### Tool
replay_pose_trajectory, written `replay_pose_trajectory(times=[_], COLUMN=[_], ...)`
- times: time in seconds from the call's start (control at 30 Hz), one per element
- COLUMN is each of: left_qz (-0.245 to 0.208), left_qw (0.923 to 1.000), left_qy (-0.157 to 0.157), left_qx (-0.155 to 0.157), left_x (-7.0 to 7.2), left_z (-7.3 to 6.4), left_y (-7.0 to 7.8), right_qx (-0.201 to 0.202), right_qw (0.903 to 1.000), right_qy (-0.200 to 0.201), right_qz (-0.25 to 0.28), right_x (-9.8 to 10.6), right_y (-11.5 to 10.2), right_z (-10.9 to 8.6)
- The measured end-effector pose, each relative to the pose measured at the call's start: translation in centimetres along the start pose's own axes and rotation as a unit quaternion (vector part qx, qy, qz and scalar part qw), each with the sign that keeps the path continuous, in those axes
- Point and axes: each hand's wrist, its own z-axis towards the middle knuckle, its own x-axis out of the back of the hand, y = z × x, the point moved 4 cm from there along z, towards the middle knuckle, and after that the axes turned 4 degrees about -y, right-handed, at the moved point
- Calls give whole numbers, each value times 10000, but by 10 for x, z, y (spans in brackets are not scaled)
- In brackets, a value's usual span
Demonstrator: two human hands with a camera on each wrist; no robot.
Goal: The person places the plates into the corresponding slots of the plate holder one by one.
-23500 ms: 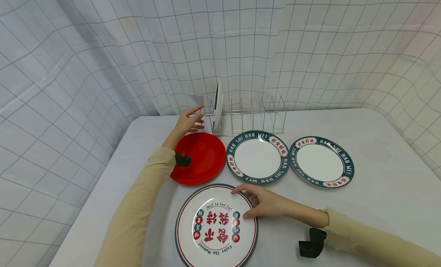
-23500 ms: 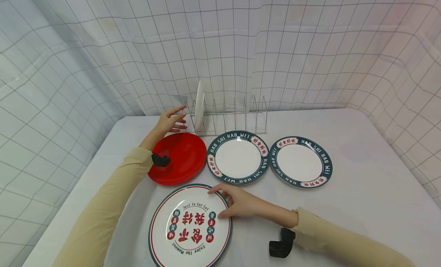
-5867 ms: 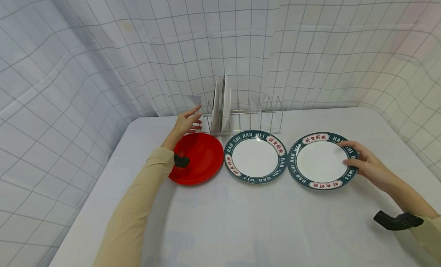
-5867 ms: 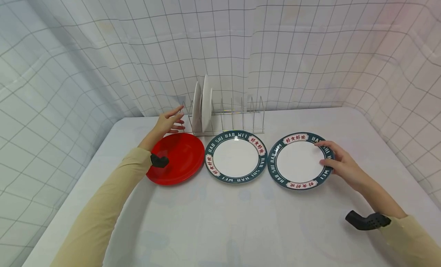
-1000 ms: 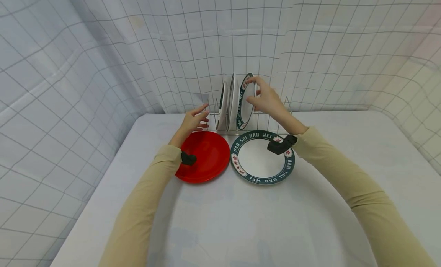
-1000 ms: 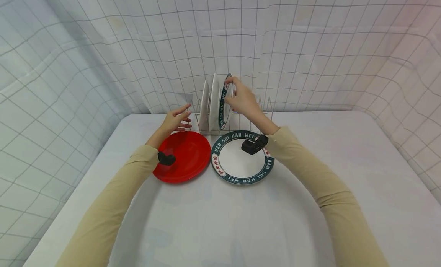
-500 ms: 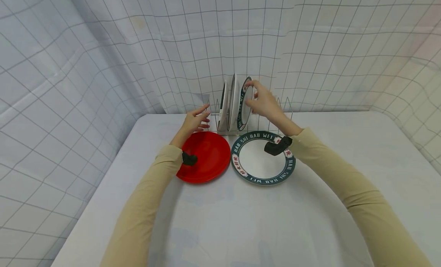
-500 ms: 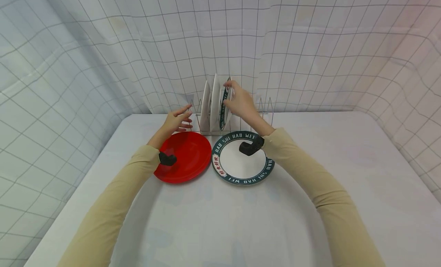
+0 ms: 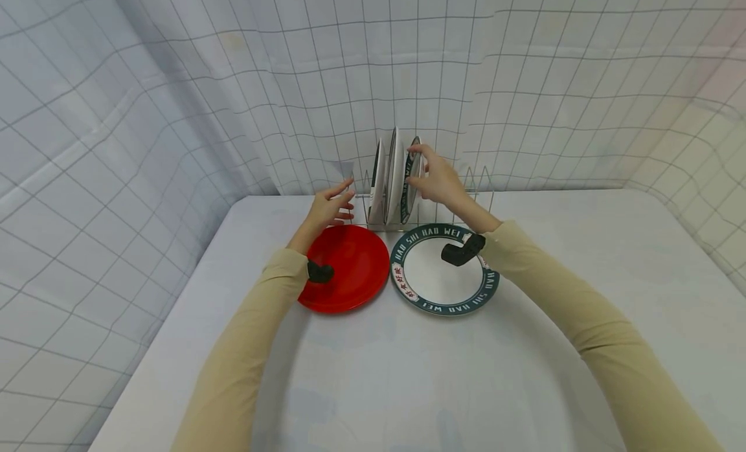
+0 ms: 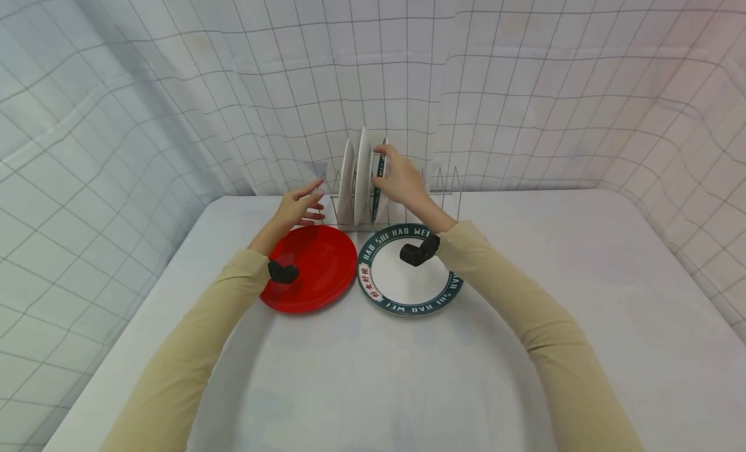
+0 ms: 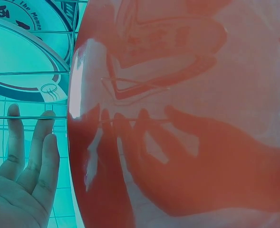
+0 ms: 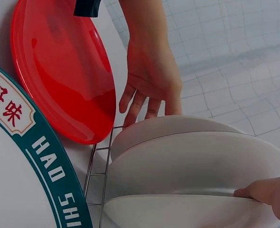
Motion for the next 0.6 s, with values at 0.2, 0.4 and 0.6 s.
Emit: replay_pose_trajectory(times=[0.2, 0.4, 0.6], left_qz=[-93, -50, -7], left_qw=[9999, 9999, 9999], left_qy=[-95, -88, -82], left_qx=[103, 99, 103], left_x=[-3, -3, -4], left_z=[-13, -18, -17], left_y=[14, 18, 18], right_qx=[84, 240, 269], right_qw=[9998, 9991, 9979], right_qy=[-166, -335, -468], right_qz=[-74, -141, 362], right_x=[-2, -1, -2], right_y=[3, 5, 7], right_z=[3, 5, 1])
